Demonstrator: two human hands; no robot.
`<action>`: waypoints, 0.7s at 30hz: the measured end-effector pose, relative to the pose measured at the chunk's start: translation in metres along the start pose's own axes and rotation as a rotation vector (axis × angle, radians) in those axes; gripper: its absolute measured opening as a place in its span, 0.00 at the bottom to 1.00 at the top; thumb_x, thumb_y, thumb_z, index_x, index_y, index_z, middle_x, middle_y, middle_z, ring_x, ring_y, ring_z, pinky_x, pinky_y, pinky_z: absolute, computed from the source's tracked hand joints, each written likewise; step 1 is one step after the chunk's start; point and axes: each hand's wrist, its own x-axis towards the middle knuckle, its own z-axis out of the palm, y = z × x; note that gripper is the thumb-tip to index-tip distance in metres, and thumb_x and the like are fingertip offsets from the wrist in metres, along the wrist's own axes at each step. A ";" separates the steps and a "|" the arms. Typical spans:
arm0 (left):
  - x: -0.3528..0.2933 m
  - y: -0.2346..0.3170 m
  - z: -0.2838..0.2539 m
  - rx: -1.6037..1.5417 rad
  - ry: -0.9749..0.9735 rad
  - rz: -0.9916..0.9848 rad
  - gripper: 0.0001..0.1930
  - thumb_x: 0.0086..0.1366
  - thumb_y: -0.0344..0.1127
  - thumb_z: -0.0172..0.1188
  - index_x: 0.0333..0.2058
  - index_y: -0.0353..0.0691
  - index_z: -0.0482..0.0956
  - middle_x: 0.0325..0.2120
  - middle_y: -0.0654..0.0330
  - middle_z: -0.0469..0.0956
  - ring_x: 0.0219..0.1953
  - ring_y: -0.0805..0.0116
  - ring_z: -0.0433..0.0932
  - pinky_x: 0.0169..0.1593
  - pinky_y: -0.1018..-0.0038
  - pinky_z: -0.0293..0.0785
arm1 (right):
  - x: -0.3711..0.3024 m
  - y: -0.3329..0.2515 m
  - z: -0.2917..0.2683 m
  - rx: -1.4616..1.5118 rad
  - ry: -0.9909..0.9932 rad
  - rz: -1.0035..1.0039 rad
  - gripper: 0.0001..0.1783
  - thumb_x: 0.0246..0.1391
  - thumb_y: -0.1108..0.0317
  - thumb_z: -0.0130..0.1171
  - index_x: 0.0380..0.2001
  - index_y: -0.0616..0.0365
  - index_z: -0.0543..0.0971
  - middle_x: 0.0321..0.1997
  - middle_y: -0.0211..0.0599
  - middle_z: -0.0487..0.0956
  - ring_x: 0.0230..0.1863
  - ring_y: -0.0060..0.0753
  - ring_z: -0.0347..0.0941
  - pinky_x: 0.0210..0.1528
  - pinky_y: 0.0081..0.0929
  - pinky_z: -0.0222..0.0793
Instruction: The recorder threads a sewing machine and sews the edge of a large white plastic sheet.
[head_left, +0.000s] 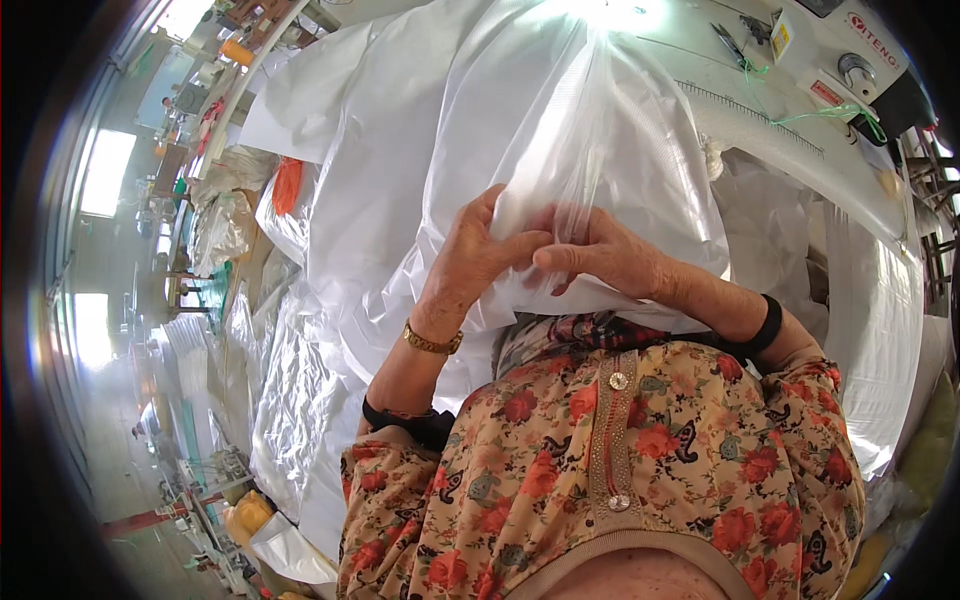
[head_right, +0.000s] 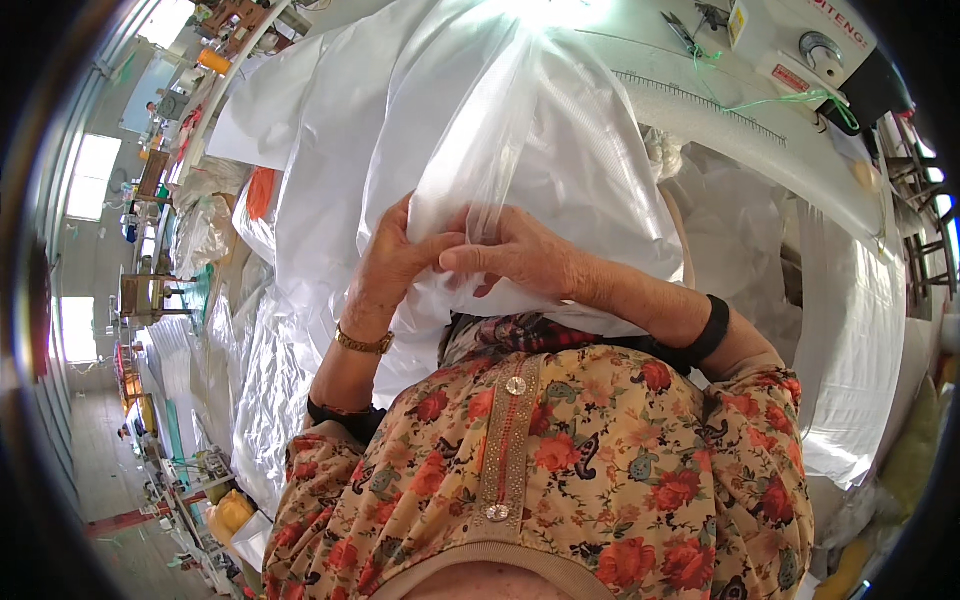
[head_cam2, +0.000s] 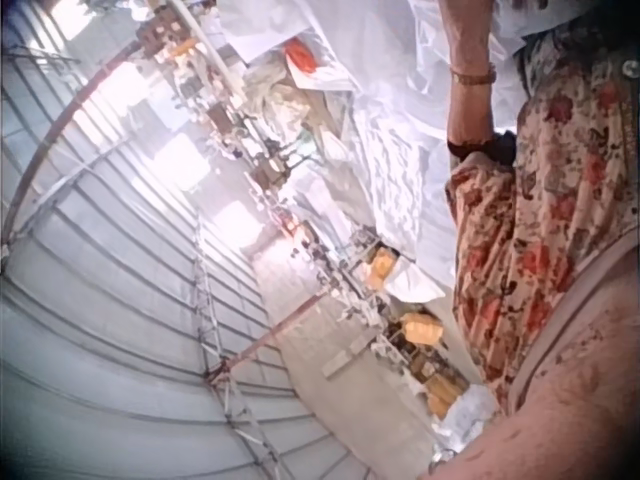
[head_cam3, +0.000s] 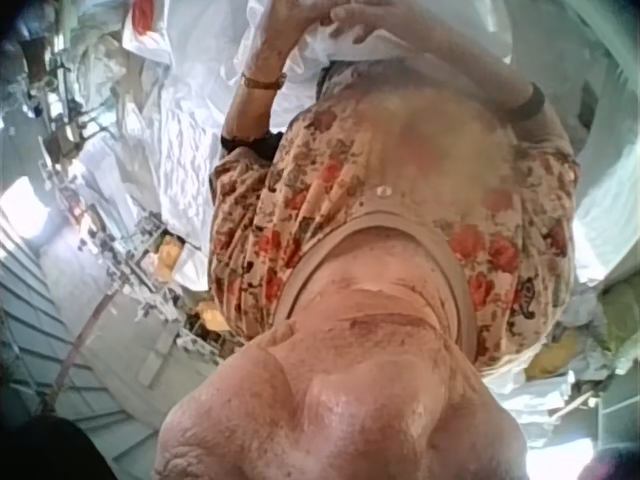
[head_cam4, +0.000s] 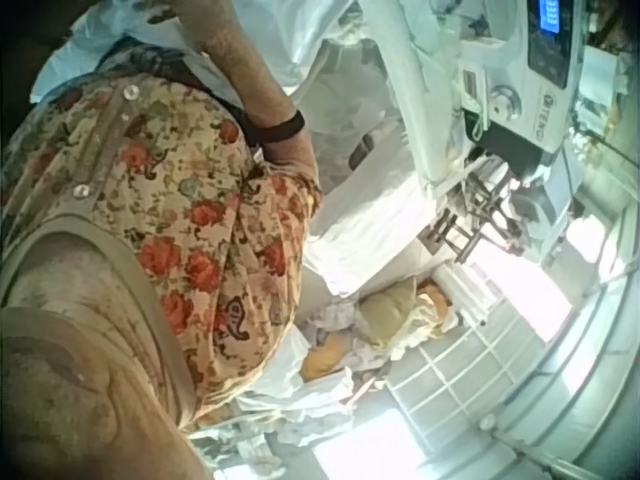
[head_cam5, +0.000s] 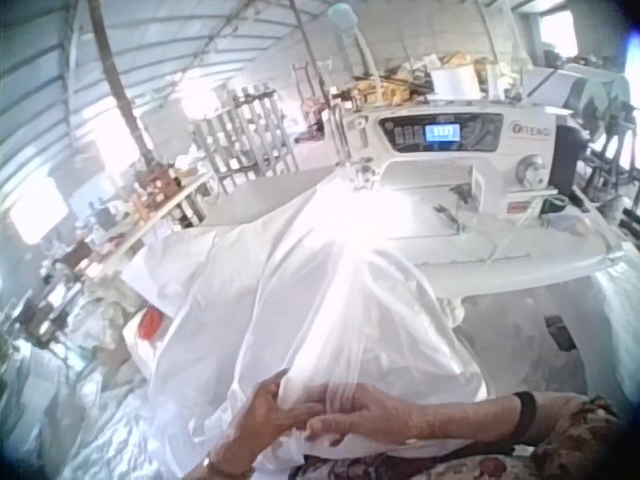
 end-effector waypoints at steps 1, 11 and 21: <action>0.002 -0.001 -0.001 0.040 -0.022 0.014 0.18 0.55 0.31 0.65 0.44 0.34 0.75 0.29 0.67 0.78 0.28 0.83 0.73 0.30 0.84 0.69 | 0.000 -0.002 0.002 0.071 0.031 0.047 0.15 0.57 0.65 0.59 0.44 0.62 0.73 0.37 0.39 0.79 0.36 0.24 0.78 0.35 0.22 0.75; 0.000 -0.016 -0.008 -0.022 0.045 0.076 0.17 0.54 0.31 0.64 0.43 0.33 0.75 0.31 0.64 0.79 0.32 0.83 0.73 0.34 0.81 0.71 | -0.023 0.016 0.007 0.030 0.214 -0.060 0.06 0.59 0.70 0.55 0.35 0.63 0.74 0.23 0.30 0.77 0.24 0.21 0.76 0.25 0.18 0.69; -0.033 0.000 0.016 0.756 0.122 0.513 0.04 0.55 0.24 0.57 0.30 0.37 0.72 0.20 0.53 0.71 0.24 0.53 0.74 0.27 0.66 0.68 | -0.014 -0.021 0.023 -1.038 0.213 -0.549 0.08 0.56 0.68 0.56 0.30 0.60 0.70 0.23 0.41 0.76 0.25 0.42 0.75 0.26 0.32 0.68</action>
